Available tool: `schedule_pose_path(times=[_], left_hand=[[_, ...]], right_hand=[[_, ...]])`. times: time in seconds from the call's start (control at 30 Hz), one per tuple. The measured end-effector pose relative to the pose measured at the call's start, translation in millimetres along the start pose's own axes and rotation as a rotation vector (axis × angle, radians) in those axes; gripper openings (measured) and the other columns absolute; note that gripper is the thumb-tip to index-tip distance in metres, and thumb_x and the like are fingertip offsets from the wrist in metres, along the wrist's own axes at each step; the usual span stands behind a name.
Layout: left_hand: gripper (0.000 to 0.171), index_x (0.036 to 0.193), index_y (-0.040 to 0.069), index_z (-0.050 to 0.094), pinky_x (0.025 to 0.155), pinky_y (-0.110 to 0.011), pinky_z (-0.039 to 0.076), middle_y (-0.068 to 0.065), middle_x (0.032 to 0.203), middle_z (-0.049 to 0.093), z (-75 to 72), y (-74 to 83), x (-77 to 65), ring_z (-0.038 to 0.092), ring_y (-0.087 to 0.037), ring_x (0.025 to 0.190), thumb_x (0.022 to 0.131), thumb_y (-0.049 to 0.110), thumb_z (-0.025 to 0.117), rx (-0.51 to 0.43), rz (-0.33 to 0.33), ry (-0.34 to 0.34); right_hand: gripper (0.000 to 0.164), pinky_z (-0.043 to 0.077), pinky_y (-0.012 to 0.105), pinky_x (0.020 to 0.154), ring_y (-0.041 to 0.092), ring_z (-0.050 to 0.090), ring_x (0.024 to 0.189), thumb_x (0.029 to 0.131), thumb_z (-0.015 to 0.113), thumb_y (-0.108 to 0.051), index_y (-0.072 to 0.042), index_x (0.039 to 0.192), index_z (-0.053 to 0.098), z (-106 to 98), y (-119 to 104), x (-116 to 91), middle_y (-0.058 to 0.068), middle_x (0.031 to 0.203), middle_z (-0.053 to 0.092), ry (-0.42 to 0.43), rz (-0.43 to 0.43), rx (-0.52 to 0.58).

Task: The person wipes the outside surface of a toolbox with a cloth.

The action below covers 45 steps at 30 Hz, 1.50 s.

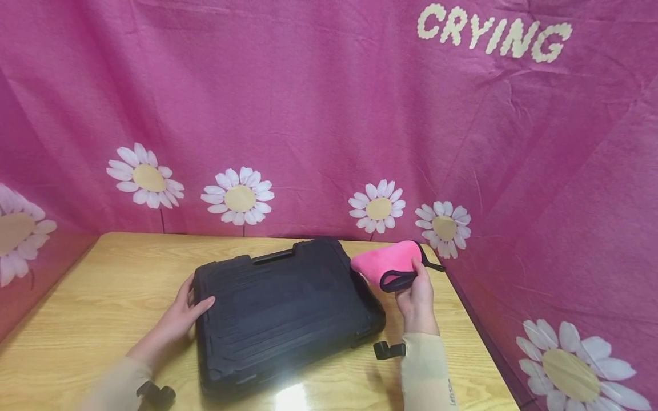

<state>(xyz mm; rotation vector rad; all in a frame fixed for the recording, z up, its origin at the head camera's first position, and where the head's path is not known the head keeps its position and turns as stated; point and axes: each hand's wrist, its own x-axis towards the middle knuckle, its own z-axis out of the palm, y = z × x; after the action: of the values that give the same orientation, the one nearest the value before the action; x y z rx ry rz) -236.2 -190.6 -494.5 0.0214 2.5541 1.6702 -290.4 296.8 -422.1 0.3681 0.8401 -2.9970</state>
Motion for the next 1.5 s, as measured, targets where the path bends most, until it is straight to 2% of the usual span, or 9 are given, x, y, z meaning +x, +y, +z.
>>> schedule_pose_path(times=[0.13,0.2,0.3,0.53,0.73,0.97,1.1,1.27,1.5], left_hand=[[0.097,0.162,-0.001,-0.011,0.124,-0.06,0.022,-0.036,0.167,0.005,-5.5,-1.9,12.5,0.017,-0.051,0.155,0.105,0.031,0.06,-0.006,0.02,-0.065],[0.096,0.162,0.0,-0.01,0.124,-0.059,0.022,-0.035,0.168,0.003,-7.9,-3.0,17.6,0.016,-0.05,0.155,0.105,0.03,0.06,-0.013,0.029,-0.094],[0.095,0.162,-0.001,-0.009,0.124,-0.06,0.02,-0.034,0.168,0.002,-11.5,-3.1,23.9,0.014,-0.05,0.155,0.105,0.029,0.06,-0.001,0.038,-0.123],[0.096,0.163,0.001,-0.007,0.125,-0.06,0.017,-0.033,0.168,0.004,-17.0,-2.0,31.7,0.011,-0.05,0.156,0.104,0.034,0.061,0.019,0.02,-0.153],[0.095,0.163,0.001,-0.008,0.124,-0.063,0.017,-0.033,0.169,0.001,-19.6,-2.3,33.7,0.009,-0.05,0.156,0.105,0.031,0.06,-0.003,0.032,-0.18],[0.093,0.163,0.003,-0.009,0.124,-0.063,0.016,-0.032,0.169,-0.002,-18.8,-2.1,34.9,0.007,-0.051,0.156,0.105,0.028,0.06,-0.025,0.037,-0.19],[0.094,0.164,0.004,-0.009,0.124,-0.063,0.015,-0.031,0.17,-0.003,-19.0,-1.5,35.9,0.005,-0.051,0.156,0.105,0.03,0.06,-0.024,0.027,-0.193],[0.095,0.165,0.007,-0.008,0.125,-0.062,0.012,-0.027,0.171,-0.005,-20.6,-0.4,36.0,0.003,-0.049,0.157,0.105,0.035,0.06,-0.012,0.002,-0.194],[0.095,0.164,0.004,-0.007,0.124,-0.063,0.014,-0.03,0.17,-0.004,-25.3,4.2,37.6,0.005,-0.053,0.155,0.105,0.034,0.06,0.013,0.014,-0.201]], right_hand=[[0.051,0.03,0.02,0.121,-0.002,0.045,0.138,0.109,0.051,-0.026,-0.031,0.157,0.034,2,-1,1,-0.017,0.149,0.053,0.038,0.002,0.003],[0.053,0.025,0.019,0.123,-0.005,0.039,0.142,0.11,0.048,-0.028,-0.034,0.159,0.029,6,-3,0,-0.021,0.155,0.046,0.079,0.017,-0.002],[0.049,0.025,0.019,0.123,-0.005,0.039,0.142,0.111,0.046,-0.03,-0.035,0.157,0.031,9,-4,-1,-0.022,0.15,0.05,0.105,0.029,-0.012],[0.035,0.034,0.019,0.118,-0.002,0.053,0.126,0.11,0.046,-0.032,-0.031,0.145,0.041,7,-4,0,-0.016,0.12,0.066,0.12,0.033,-0.05],[0.035,0.036,0.02,0.116,-0.002,0.056,0.12,0.11,0.046,-0.032,-0.031,0.145,0.041,9,-4,-1,-0.017,0.125,0.063,0.121,0.035,-0.061],[0.03,0.04,0.018,0.109,-0.002,0.057,0.116,0.112,0.041,-0.03,-0.03,0.141,0.042,9,-7,-2,-0.015,0.117,0.066,0.095,0.033,-0.033],[0.03,0.036,0.018,0.113,-0.003,0.055,0.119,0.112,0.039,-0.031,-0.031,0.142,0.041,9,-9,0,-0.017,0.128,0.06,0.111,0.037,-0.024],[0.04,0.029,0.018,0.12,-0.004,0.044,0.136,0.112,0.041,-0.03,-0.034,0.151,0.034,8,-9,0,-0.021,0.148,0.048,0.119,0.03,-0.018],[0.035,0.031,0.018,0.119,-0.004,0.048,0.131,0.111,0.044,-0.029,-0.031,0.146,0.039,8,-9,-1,-0.019,0.137,0.056,0.113,0.016,-0.015]])
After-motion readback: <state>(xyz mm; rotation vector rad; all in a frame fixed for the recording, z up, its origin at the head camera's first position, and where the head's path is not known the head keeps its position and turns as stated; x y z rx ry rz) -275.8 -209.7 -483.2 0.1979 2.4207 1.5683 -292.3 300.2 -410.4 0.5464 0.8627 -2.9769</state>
